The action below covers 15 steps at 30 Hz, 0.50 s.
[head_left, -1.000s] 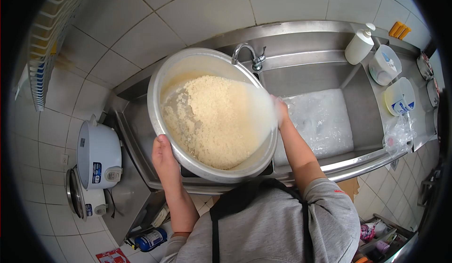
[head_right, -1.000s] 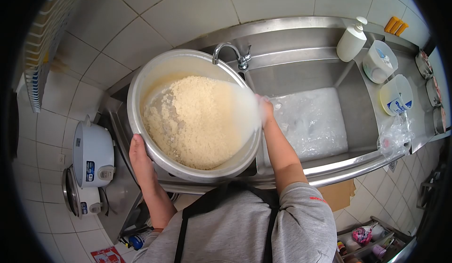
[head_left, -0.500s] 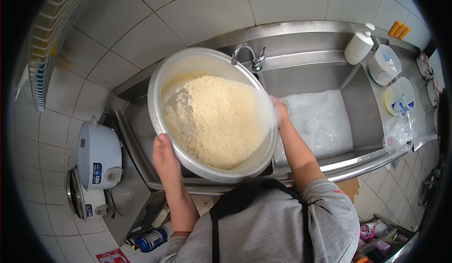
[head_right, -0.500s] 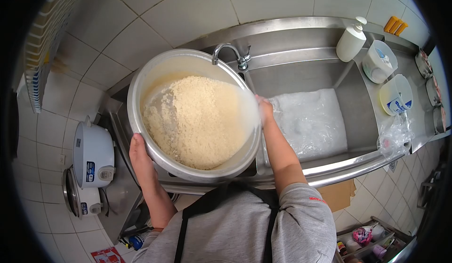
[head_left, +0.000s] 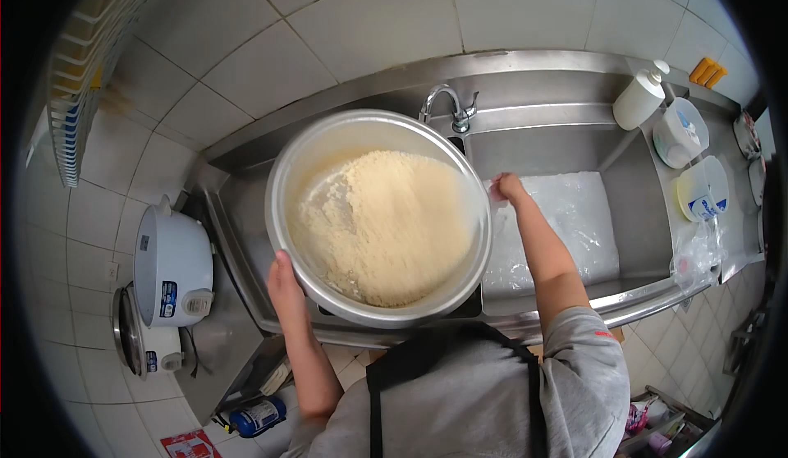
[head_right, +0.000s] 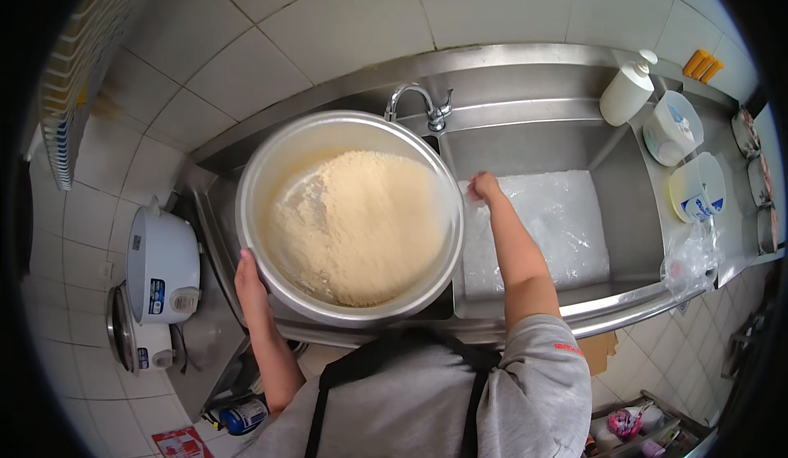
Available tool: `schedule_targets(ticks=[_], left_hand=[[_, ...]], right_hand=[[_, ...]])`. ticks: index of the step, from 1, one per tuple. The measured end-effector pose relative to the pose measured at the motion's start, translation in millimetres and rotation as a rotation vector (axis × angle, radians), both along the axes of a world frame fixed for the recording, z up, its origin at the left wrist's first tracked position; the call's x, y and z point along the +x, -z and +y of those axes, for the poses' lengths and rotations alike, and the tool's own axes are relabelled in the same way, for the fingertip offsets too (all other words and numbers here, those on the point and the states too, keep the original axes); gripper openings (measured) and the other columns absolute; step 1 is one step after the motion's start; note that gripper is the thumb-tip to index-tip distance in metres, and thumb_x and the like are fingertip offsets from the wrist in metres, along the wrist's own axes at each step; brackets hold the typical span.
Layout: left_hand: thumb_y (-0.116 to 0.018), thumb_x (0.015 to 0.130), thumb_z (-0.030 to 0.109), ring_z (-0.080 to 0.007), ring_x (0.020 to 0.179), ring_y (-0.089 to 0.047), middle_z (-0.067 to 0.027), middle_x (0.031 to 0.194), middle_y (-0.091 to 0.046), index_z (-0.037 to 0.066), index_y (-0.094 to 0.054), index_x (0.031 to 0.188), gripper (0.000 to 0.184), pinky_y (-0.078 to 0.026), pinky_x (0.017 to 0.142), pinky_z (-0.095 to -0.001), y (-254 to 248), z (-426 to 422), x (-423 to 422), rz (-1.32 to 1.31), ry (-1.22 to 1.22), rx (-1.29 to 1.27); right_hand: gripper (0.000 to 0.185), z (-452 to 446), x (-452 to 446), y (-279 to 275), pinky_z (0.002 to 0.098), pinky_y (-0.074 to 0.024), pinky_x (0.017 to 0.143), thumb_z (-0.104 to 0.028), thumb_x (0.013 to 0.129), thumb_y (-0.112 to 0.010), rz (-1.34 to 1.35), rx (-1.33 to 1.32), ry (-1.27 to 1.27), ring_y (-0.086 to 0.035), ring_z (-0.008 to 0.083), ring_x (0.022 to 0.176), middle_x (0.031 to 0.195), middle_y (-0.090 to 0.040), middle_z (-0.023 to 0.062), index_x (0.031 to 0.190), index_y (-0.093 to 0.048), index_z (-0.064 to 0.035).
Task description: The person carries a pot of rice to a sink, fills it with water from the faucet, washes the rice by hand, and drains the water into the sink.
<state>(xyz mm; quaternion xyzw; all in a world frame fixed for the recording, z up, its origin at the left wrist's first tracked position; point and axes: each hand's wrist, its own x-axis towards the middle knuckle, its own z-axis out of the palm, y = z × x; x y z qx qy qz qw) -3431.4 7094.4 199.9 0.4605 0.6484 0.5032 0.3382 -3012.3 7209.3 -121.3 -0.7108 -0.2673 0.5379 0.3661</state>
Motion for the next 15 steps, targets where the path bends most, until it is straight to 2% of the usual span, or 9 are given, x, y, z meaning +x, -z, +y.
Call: schedule_targets(ticks=[2, 4, 6, 8, 12, 15], left_hand=[[-0.043, 0.092, 0.037, -0.0113, 0.081, -0.053, -0.0077, 0.087, -0.060, -0.004, -0.058, 0.094, 0.044, -0.040, 0.074, -0.0250, 29.7, 7.6, -29.6, 0.079, -0.051, -0.107], [-0.043, 0.091, 0.040, -0.0121, 0.079, -0.053, -0.0090, 0.087, -0.060, -0.003, -0.059, 0.094, 0.046, -0.041, 0.071, -0.0244, 43.9, 10.1, -36.5, 0.101, -0.093, -0.182], [-0.043, 0.090, 0.042, -0.0132, 0.077, -0.055, -0.0100, 0.088, -0.061, -0.003, -0.059, 0.096, 0.048, -0.042, 0.067, -0.0245, 66.9, 12.9, -49.7, 0.125, -0.121, -0.260], [-0.042, 0.090, 0.044, -0.0145, 0.075, -0.057, -0.0107, 0.089, -0.061, -0.002, -0.059, 0.098, 0.050, -0.045, 0.063, -0.0254, 99.1, 15.7, -70.8, 0.148, -0.134, -0.336], [-0.039, 0.089, 0.046, -0.0196, 0.076, -0.061, -0.0121, 0.091, -0.061, -0.001, -0.056, 0.106, 0.053, -0.050, 0.058, -0.0315, 130.4, 12.9, -78.6, -0.035, -0.107, -0.487], [-0.037, 0.088, 0.052, -0.0227, 0.086, -0.060, -0.0135, 0.099, -0.059, 0.000, -0.050, 0.113, 0.059, -0.049, 0.072, -0.0360, 141.3, 11.4, -80.4, -0.010, -0.029, -0.631]], right_hand=[[0.016, 43.8, 26.6, 14.0, 0.0379, -0.0487, 0.066, -0.013, 0.084, -0.045, -0.598, 0.241, -0.047, -0.061, 0.0257, 0.073, 0.079, -0.062, 0.0144, 0.089, -0.057, -0.0026], [0.017, 60.6, 25.6, -53.5, 0.0402, -0.0462, 0.072, -0.010, 0.080, -0.049, -0.911, 0.451, 0.008, -0.057, 0.0325, 0.081, 0.088, -0.059, 0.0163, 0.094, -0.054, -0.0019], [0.030, 72.9, 15.8, -116.2, 0.0428, -0.0442, 0.077, -0.005, 0.073, -0.052, -1.063, 0.722, -0.013, -0.052, 0.0353, 0.093, 0.101, -0.053, 0.0164, 0.103, -0.053, -0.0026], [0.036, 95.0, 12.1, -148.0, 0.0417, -0.0437, 0.079, -0.003, 0.071, -0.054, -1.236, 0.786, -0.171, -0.050, 0.0320, 0.097, 0.103, -0.051, 0.0131, 0.107, -0.050, -0.0023], [0.029, 114.1, 1.5, -169.4, 0.0382, -0.0441, 0.081, 0.000, 0.072, -0.050, -1.460, 0.605, -0.460, -0.050, 0.0282, 0.097, 0.102, -0.051, 0.0103, 0.100, -0.054, -0.0015], [0.020, 111.2, -2.6, -178.2, 0.0364, -0.0454, 0.080, -0.004, 0.073, -0.051, -1.606, 0.456, -0.618, -0.050, 0.0249, 0.098, 0.101, -0.052, 0.0083, 0.091, -0.059, -0.0019]])
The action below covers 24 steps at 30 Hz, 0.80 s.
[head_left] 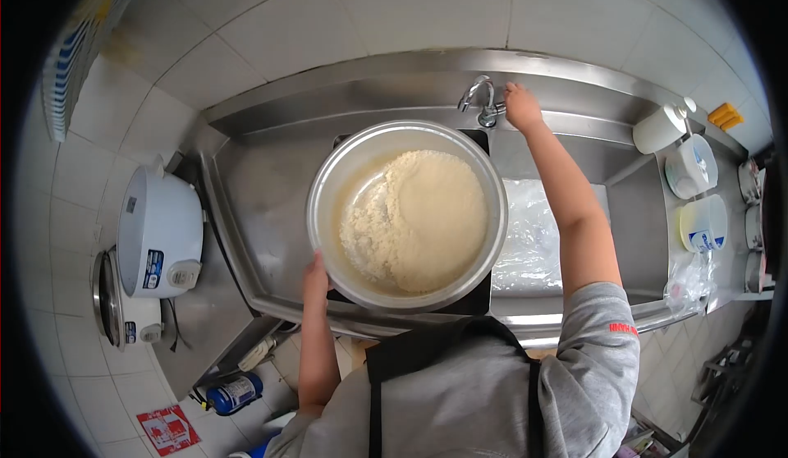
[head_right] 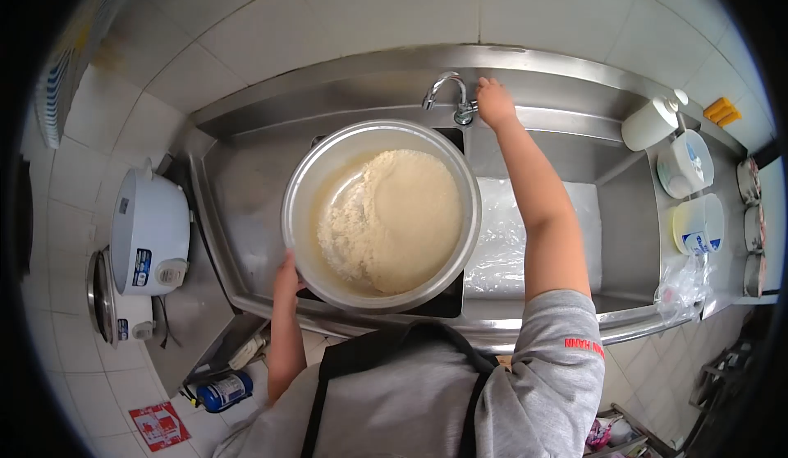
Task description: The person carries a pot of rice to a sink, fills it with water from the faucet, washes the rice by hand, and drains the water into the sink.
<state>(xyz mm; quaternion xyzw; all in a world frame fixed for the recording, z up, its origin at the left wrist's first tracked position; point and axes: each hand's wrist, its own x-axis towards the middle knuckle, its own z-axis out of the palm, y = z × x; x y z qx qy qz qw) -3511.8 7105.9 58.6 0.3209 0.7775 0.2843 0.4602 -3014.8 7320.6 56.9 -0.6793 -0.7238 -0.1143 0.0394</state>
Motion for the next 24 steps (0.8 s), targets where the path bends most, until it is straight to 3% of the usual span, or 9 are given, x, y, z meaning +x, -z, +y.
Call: schedule_targets(ticks=[4, 8, 11, 13, 14, 15, 18, 22, 24], left_hand=[[-0.036, 0.087, 0.053, -0.0249, 0.091, -0.058, -0.0151, 0.105, -0.058, 0.002, -0.049, 0.116, 0.060, -0.046, 0.078, -0.0379, 23.8, 2.8, -6.9, -0.074, 0.019, -0.106], [-0.047, 0.083, 0.052, -0.0250, 0.082, -0.062, -0.0201, 0.098, -0.058, -0.013, -0.048, 0.106, 0.069, -0.052, 0.064, -0.0338, 53.6, 4.6, -20.7, -0.112, 0.025, -0.105], [-0.047, 0.082, 0.053, -0.0256, 0.082, -0.062, -0.0211, 0.097, -0.058, -0.013, -0.049, 0.105, 0.070, -0.053, 0.063, -0.0344, 66.2, 7.1, -24.6, -0.040, 0.070, -0.155], [-0.048, 0.082, 0.053, -0.0263, 0.082, -0.062, -0.0213, 0.093, -0.059, -0.013, -0.051, 0.102, 0.068, -0.053, 0.062, -0.0353, 46.3, 3.1, -12.7, 0.071, 0.120, -0.190], [-0.050, 0.082, 0.051, -0.0277, 0.082, -0.062, -0.0202, 0.090, -0.060, -0.011, -0.053, 0.099, 0.064, -0.053, 0.062, -0.0355, 35.0, 1.5, -11.4, 0.094, 0.201, -0.233], [-0.051, 0.081, 0.049, -0.0292, 0.082, -0.062, -0.0190, 0.087, -0.061, -0.009, -0.054, 0.097, 0.060, -0.052, 0.062, -0.0357, 22.7, 2.3, -10.3, 0.118, 0.282, -0.275], [-0.053, 0.082, 0.040, -0.0339, 0.081, -0.061, -0.0154, 0.079, -0.063, -0.003, -0.058, 0.091, 0.044, -0.051, 0.065, -0.0377, 35.9, 12.5, -31.2, 0.405, 0.566, -0.167], [-0.052, 0.083, 0.030, -0.0368, 0.086, -0.057, -0.0142, 0.085, -0.062, 0.003, -0.059, 0.090, 0.029, -0.046, 0.075, -0.0394, -9.2, 33.0, -12.1, 0.590, 0.512, 0.287], [-0.051, 0.084, 0.030, -0.0328, 0.108, -0.048, -0.0153, 0.105, -0.057, 0.004, -0.058, 0.097, 0.030, -0.036, 0.093, -0.0409, 12.9, 52.4, -11.8, 0.645, 0.621, 0.463]], right_hand=[[0.016, -7.6, -0.3, 4.6, 0.0358, -0.0458, 0.079, -0.007, 0.072, -0.052, -0.034, -0.040, 0.034, -0.051, 0.0252, 0.097, 0.098, -0.056, 0.0090, 0.083, -0.063, -0.0022], [0.016, -25.0, -3.9, 18.3, 0.0371, -0.0460, 0.079, -0.010, 0.070, -0.055, 0.043, -0.046, 0.072, -0.054, 0.0280, 0.093, 0.097, -0.057, 0.0105, 0.080, -0.063, -0.0010], [0.018, -31.3, -40.8, 17.8, 0.0365, -0.0478, 0.072, -0.013, 0.070, -0.059, 0.422, 0.205, 0.091, -0.058, 0.0307, 0.080, 0.091, -0.060, 0.0123, 0.081, -0.062, 0.0003], [0.017, -23.2, -77.2, 27.1, 0.0336, -0.0489, 0.061, -0.015, 0.073, -0.061, 0.826, 0.037, 0.131, -0.059, 0.0262, 0.064, 0.077, -0.062, 0.0114, 0.081, -0.062, 0.0000], [0.015, -19.4, -94.6, 34.8, 0.0279, -0.0471, 0.053, -0.016, 0.079, -0.058, 1.406, -0.267, 0.240, -0.056, 0.0175, 0.056, 0.068, -0.061, 0.0072, 0.078, -0.061, -0.0012], [0.016, -26.1, -116.2, 25.2, 0.0240, -0.0456, 0.050, -0.019, 0.083, -0.056, 1.658, -0.417, 0.275, -0.053, 0.0109, 0.056, 0.068, -0.058, 0.0028, 0.075, -0.058, -0.0048], [0.022, -20.5, -148.8, 39.6, 0.0226, -0.0443, 0.044, -0.023, 0.086, -0.054, 2.134, -0.728, 0.310, -0.049, 0.0102, 0.049, 0.062, -0.052, 0.0000, 0.073, -0.055, -0.0058], [0.024, -12.9, -145.4, 64.0, 0.0230, -0.0409, 0.051, -0.027, 0.088, -0.051, 2.479, -0.793, 0.083, -0.046, 0.0107, 0.054, 0.060, -0.046, -0.0024, 0.074, -0.052, -0.0082], [0.025, -12.8, -149.9, 57.7, 0.0232, -0.0397, 0.052, -0.027, 0.089, -0.050, 2.345, -0.684, 0.153, -0.047, 0.0124, 0.055, 0.062, -0.049, -0.0005, 0.071, -0.051, -0.0090]])
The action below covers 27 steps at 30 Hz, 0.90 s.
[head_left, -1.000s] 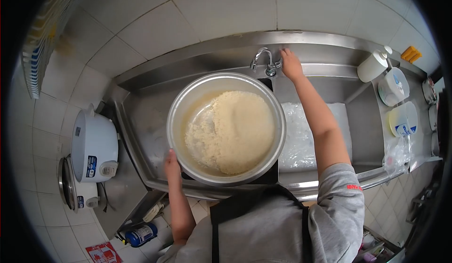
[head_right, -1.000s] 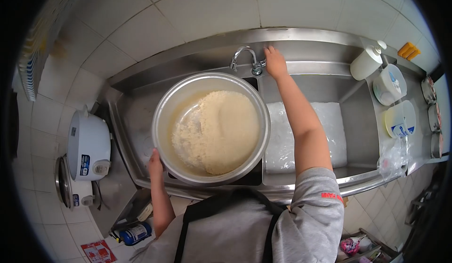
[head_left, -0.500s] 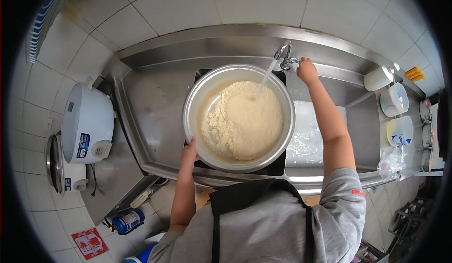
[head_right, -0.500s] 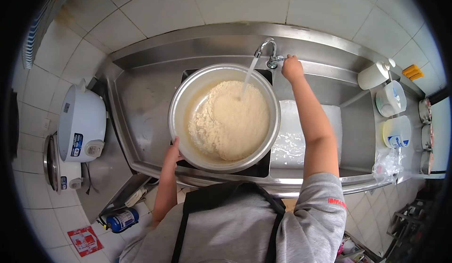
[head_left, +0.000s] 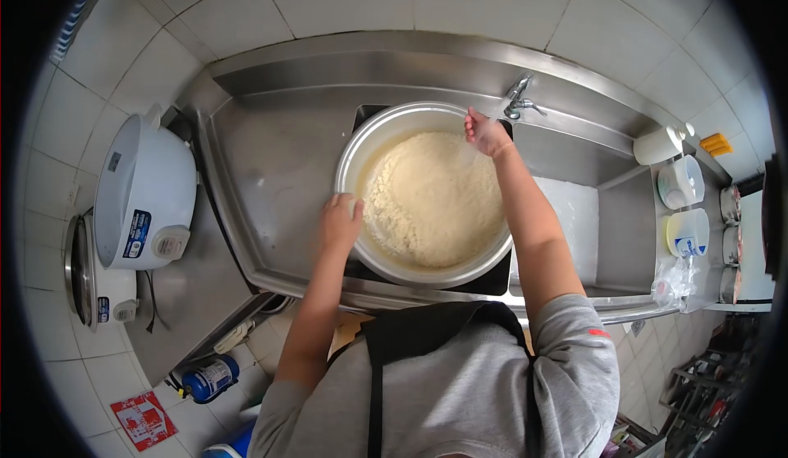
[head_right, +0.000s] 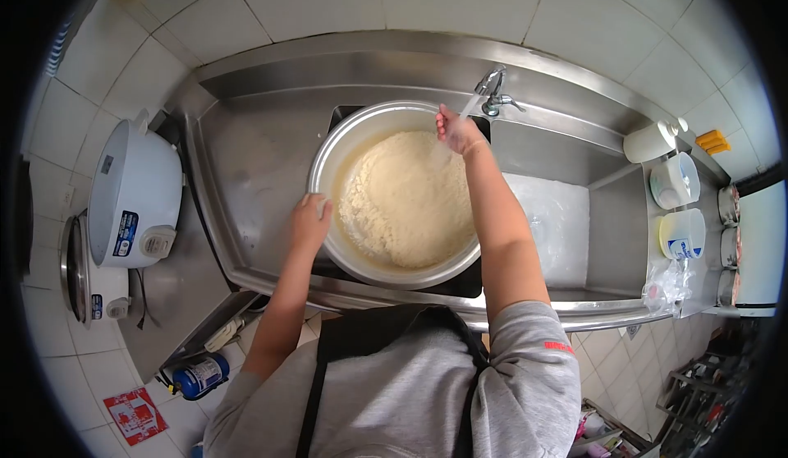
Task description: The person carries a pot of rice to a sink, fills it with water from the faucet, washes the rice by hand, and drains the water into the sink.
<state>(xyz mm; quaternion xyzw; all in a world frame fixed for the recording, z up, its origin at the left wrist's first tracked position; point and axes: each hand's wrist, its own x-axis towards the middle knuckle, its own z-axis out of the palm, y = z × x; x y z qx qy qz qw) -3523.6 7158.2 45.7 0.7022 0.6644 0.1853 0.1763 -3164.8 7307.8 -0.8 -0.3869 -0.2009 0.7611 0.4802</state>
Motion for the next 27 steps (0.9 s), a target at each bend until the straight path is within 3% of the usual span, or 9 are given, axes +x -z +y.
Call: schedule_targets(ticks=[3, 6, 8, 10, 11, 14, 19, 26, 27], left_hand=[[-0.050, 0.084, 0.032, -0.0286, 0.124, -0.031, -0.0134, 0.123, -0.045, 0.003, -0.056, 0.105, 0.036, -0.019, 0.105, -0.0448, 40.0, 10.5, 6.2, 0.198, 0.208, 0.248], [-0.048, 0.085, 0.034, -0.0264, 0.131, -0.019, -0.0104, 0.128, -0.040, 0.005, -0.052, 0.111, 0.040, -0.005, 0.107, -0.0479, 59.7, 12.3, 2.8, 0.195, 0.194, 0.238], [-0.047, 0.085, 0.036, -0.0267, 0.129, -0.023, -0.0109, 0.126, -0.042, 0.004, -0.053, 0.110, 0.041, -0.008, 0.107, -0.0476, 58.2, 12.0, 1.9, 0.197, 0.179, 0.221], [-0.046, 0.086, 0.037, -0.0270, 0.128, -0.025, -0.0113, 0.124, -0.044, 0.003, -0.054, 0.109, 0.042, -0.009, 0.107, -0.0476, 55.0, 11.6, 2.0, 0.218, 0.159, 0.195], [-0.045, 0.086, 0.038, -0.0271, 0.128, -0.025, -0.0114, 0.124, -0.044, 0.003, -0.054, 0.108, 0.043, -0.009, 0.107, -0.0478, 53.4, 11.9, 2.5, 0.238, 0.149, 0.177], [-0.043, 0.087, 0.039, -0.0274, 0.127, -0.027, -0.0117, 0.122, -0.045, 0.001, -0.054, 0.107, 0.045, -0.010, 0.106, -0.0481, 52.5, 14.4, 3.8, 0.242, 0.135, 0.174], [-0.041, 0.087, 0.040, -0.0276, 0.127, -0.028, -0.0127, 0.122, -0.046, -0.001, -0.053, 0.108, 0.047, -0.010, 0.106, -0.0484, 54.1, 14.9, 1.8, 0.208, 0.123, 0.219], [-0.042, 0.086, 0.040, -0.0277, 0.128, -0.025, -0.0137, 0.124, -0.043, -0.002, -0.051, 0.110, 0.049, -0.010, 0.107, -0.0469, 56.1, 14.0, 3.0, 0.164, 0.078, 0.285], [-0.043, 0.086, 0.040, -0.0276, 0.128, -0.025, -0.0137, 0.124, -0.042, -0.002, -0.051, 0.110, 0.049, -0.010, 0.107, -0.0464, 55.7, 10.4, 1.5, 0.163, 0.067, 0.281]], right_hand=[[0.022, 0.9, -9.9, -5.2, 0.0256, -0.0381, 0.058, -0.028, 0.088, -0.048, -0.431, -0.040, 0.074, -0.048, 0.0151, 0.064, 0.071, -0.050, 0.0026, 0.077, -0.051, -0.0091], [0.031, 3.8, 20.2, 83.9, 0.0336, -0.0353, 0.080, -0.035, 0.088, -0.044, -0.629, -0.181, 0.035, -0.048, 0.0227, 0.089, 0.099, -0.052, 0.0075, 0.101, -0.050, -0.0077], [0.045, 41.2, 116.7, 304.4, 0.0390, -0.0334, 0.095, -0.039, 0.087, -0.040, 0.203, -0.543, 0.143, -0.048, 0.0278, 0.107, 0.117, -0.052, 0.0109, 0.117, -0.050, -0.0067], [0.052, -51.3, 43.5, 165.5, 0.0390, -0.0329, 0.096, -0.047, 0.085, -0.040, -1.085, -0.200, -0.351, -0.045, 0.0263, 0.112, 0.123, -0.048, 0.0104, 0.122, -0.046, -0.0106], [0.056, -82.5, 23.7, 138.2, 0.0391, -0.0326, 0.097, -0.050, 0.084, -0.040, -1.169, -0.205, -0.467, -0.043, 0.0256, 0.114, 0.126, -0.045, 0.0102, 0.125, -0.044, -0.0125], [0.064, -132.2, -34.3, 79.2, 0.0394, -0.0338, 0.096, -0.059, 0.081, -0.040, -1.055, -0.425, -0.603, -0.041, 0.0242, 0.119, 0.131, -0.041, 0.0101, 0.130, -0.040, -0.0175], [0.067, -154.6, -98.9, 104.9, 0.0488, -0.0287, 0.096, -0.061, 0.077, -0.047, -0.498, -0.517, -0.769, -0.031, 0.0296, 0.125, 0.136, -0.036, 0.0102, 0.130, -0.041, -0.0204], [0.066, -161.0, -160.8, 64.3, 0.0640, -0.0109, 0.095, -0.055, 0.070, -0.059, -0.626, -0.255, -0.790, -0.003, 0.0267, 0.133, 0.142, -0.025, 0.0098, 0.126, -0.046, -0.0237], [0.058, -159.0, -155.8, 61.6, 0.0500, -0.0236, 0.099, -0.041, 0.071, -0.066, -0.474, -0.271, -0.618, -0.034, 0.0226, 0.123, 0.131, -0.043, 0.0064, 0.122, -0.051, -0.0164]])
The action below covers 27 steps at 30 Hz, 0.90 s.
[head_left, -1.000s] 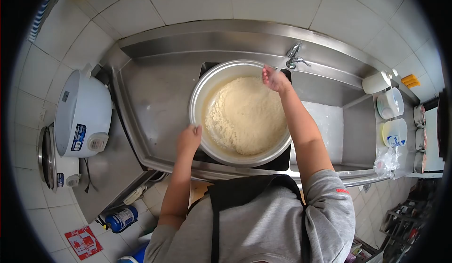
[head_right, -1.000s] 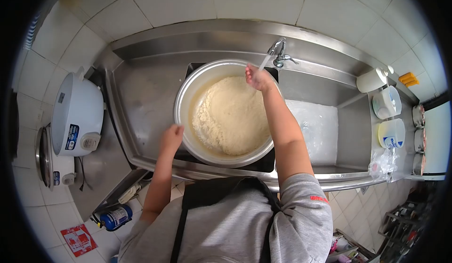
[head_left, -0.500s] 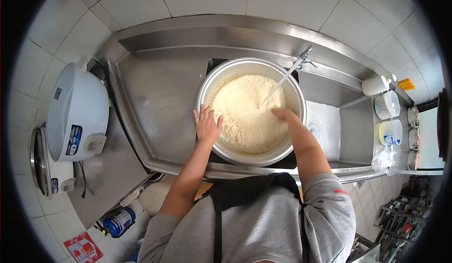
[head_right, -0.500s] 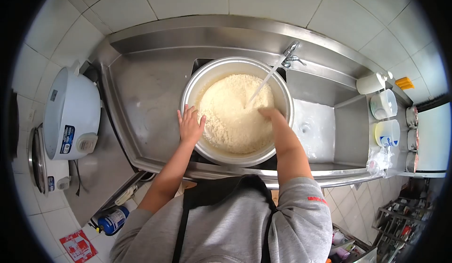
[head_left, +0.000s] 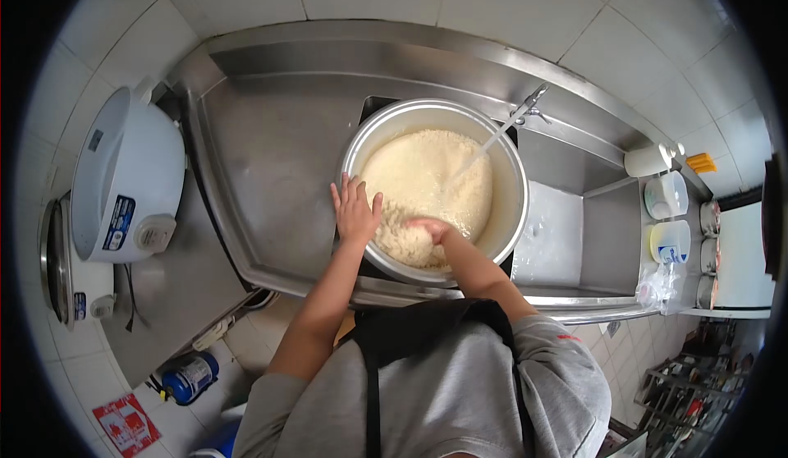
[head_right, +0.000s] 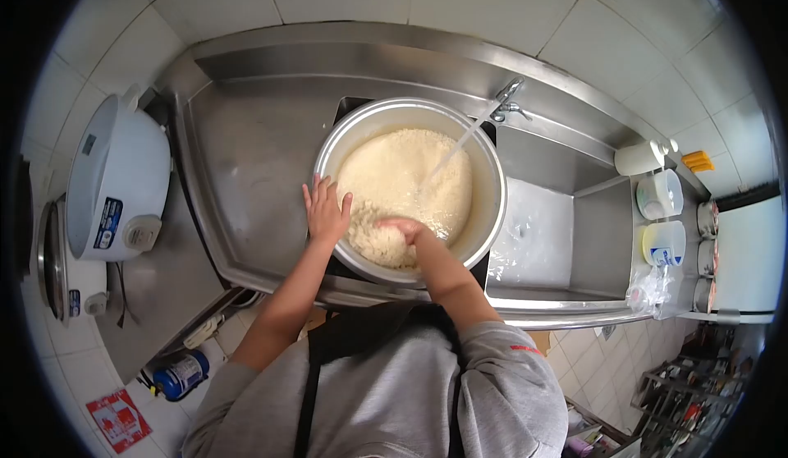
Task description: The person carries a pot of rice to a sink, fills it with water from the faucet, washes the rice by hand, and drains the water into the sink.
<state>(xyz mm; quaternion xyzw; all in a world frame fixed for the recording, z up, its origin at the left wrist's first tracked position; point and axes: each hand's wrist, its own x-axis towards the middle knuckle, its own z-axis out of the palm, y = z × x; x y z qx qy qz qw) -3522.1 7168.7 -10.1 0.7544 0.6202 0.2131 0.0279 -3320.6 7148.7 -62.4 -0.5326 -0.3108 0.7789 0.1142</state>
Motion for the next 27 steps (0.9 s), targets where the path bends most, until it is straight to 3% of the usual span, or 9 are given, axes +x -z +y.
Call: schedule_targets(ticks=[2, 3, 5, 7, 12, 14, 17, 20, 27], left_hand=[[-0.044, 0.085, 0.040, -0.0280, 0.128, -0.024, -0.0139, 0.125, -0.041, -0.003, -0.051, 0.110, 0.050, -0.010, 0.108, -0.0457, -1.7, -5.2, -1.3, -0.002, -0.001, -0.031], [-0.044, 0.085, 0.040, -0.0281, 0.128, -0.023, -0.0140, 0.126, -0.041, -0.003, -0.051, 0.110, 0.050, -0.010, 0.108, -0.0453, -4.0, 0.1, 0.9, -0.007, 0.000, -0.033], [-0.045, 0.085, 0.040, -0.0286, 0.128, -0.023, -0.0145, 0.126, -0.041, -0.003, -0.051, 0.110, 0.050, -0.011, 0.108, -0.0448, -1.0, -1.0, 0.5, 0.022, 0.016, -0.027], [-0.045, 0.085, 0.040, -0.0291, 0.128, -0.022, -0.0150, 0.126, -0.040, -0.003, -0.051, 0.110, 0.050, -0.011, 0.108, -0.0444, 0.3, 1.6, 2.5, 0.041, 0.023, -0.022], [-0.044, 0.086, 0.040, -0.0302, 0.128, -0.022, -0.0160, 0.126, -0.039, -0.003, -0.050, 0.110, 0.050, -0.013, 0.107, -0.0445, -1.4, -0.8, 2.2, 0.064, 0.025, -0.026], [-0.044, 0.086, 0.040, -0.0307, 0.128, -0.023, -0.0162, 0.126, -0.039, -0.003, -0.050, 0.110, 0.049, -0.013, 0.107, -0.0446, -0.5, -3.0, 1.4, 0.051, 0.021, -0.012], [-0.043, 0.087, 0.040, -0.0314, 0.128, -0.023, -0.0165, 0.126, -0.039, -0.003, -0.049, 0.111, 0.050, -0.013, 0.107, -0.0451, 0.1, -2.0, 0.0, 0.037, 0.024, 0.001], [-0.043, 0.087, 0.040, -0.0318, 0.128, -0.022, -0.0167, 0.127, -0.039, -0.003, -0.048, 0.113, 0.051, -0.012, 0.107, -0.0458, -0.8, -1.8, 0.8, 0.029, 0.035, -0.021], [-0.044, 0.086, 0.040, -0.0315, 0.129, -0.022, -0.0165, 0.128, -0.038, -0.003, -0.046, 0.116, 0.052, -0.012, 0.106, -0.0469, -8.0, 7.2, 1.2, 0.027, 0.021, -0.064]], right_hand=[[0.048, 25.6, 24.2, 48.3, 0.0451, -0.0475, 0.079, -0.029, 0.072, -0.068, 0.361, -0.049, 0.196, -0.055, 0.0232, 0.101, 0.113, -0.056, 0.0097, 0.112, -0.056, -0.0077], [0.042, 28.2, 26.7, -30.7, 0.0401, -0.0511, 0.075, -0.024, 0.073, -0.068, 0.039, 0.072, 0.256, -0.058, 0.0215, 0.096, 0.106, -0.058, 0.0113, 0.108, -0.057, -0.0038], [0.054, 62.0, 58.6, -18.0, 0.0462, -0.0435, 0.085, -0.022, 0.064, -0.075, 0.222, 0.196, 0.228, -0.053, 0.0302, 0.104, 0.116, -0.052, 0.0201, 0.109, -0.055, 0.0017], [0.062, 101.8, 93.3, 0.4, 0.0514, -0.0444, 0.079, -0.023, 0.060, -0.078, -0.385, 0.290, 0.133, -0.050, 0.0386, 0.106, 0.124, -0.045, 0.0224, 0.110, -0.054, 0.0051], [0.050, 131.4, 141.9, 19.1, 0.0478, -0.0447, 0.079, -0.030, 0.070, -0.069, -0.277, 0.483, 0.006, -0.054, 0.0315, 0.102, 0.113, -0.055, 0.0167, 0.107, -0.058, 0.0006], [0.045, 128.2, 112.7, -35.7, 0.0441, -0.0454, 0.079, -0.034, 0.074, -0.064, -0.468, 0.280, 0.192, -0.057, 0.0305, 0.097, 0.106, -0.060, 0.0165, 0.104, -0.060, -0.0012], [0.047, 162.9, 144.2, 47.5, 0.0397, -0.0455, 0.080, -0.041, 0.077, -0.058, -0.808, 0.816, -0.122, -0.057, 0.0294, 0.098, 0.098, -0.061, 0.0197, 0.101, -0.062, -0.0015], [0.042, 148.8, 154.7, 28.0, 0.0368, -0.0458, 0.081, -0.028, 0.079, -0.052, -1.137, 0.941, -0.383, -0.058, 0.0289, 0.093, 0.113, -0.056, 0.0153, 0.112, -0.054, -0.0020], [0.042, 179.6, 119.7, 101.9, 0.0344, -0.0403, 0.088, -0.038, 0.088, -0.046, -0.242, 0.404, 0.491, -0.052, 0.0213, 0.101, 0.110, -0.056, 0.0118, 0.116, -0.051, -0.0066]])
